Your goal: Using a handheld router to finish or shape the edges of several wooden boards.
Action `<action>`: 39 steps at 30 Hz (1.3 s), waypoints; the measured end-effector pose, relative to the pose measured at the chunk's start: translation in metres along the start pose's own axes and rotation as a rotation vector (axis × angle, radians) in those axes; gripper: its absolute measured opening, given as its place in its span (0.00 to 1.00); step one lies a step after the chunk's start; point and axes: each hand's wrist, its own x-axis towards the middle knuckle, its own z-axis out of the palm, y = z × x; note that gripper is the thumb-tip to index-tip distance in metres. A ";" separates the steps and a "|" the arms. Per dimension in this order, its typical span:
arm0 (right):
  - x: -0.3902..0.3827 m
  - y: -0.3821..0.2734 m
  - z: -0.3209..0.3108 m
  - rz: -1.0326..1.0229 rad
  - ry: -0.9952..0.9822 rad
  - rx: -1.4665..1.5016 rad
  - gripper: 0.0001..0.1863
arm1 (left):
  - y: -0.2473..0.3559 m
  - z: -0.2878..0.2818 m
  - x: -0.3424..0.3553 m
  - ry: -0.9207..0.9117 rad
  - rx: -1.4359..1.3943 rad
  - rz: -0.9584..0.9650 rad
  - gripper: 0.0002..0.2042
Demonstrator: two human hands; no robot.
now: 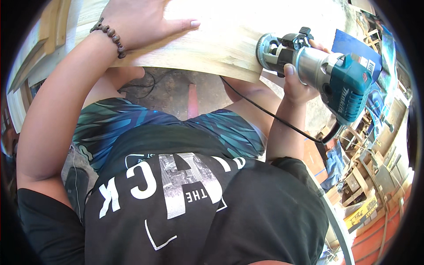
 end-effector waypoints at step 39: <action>0.226 0.096 0.029 -0.012 0.292 0.131 0.22 | -0.008 0.014 0.008 0.049 -0.029 0.000 0.48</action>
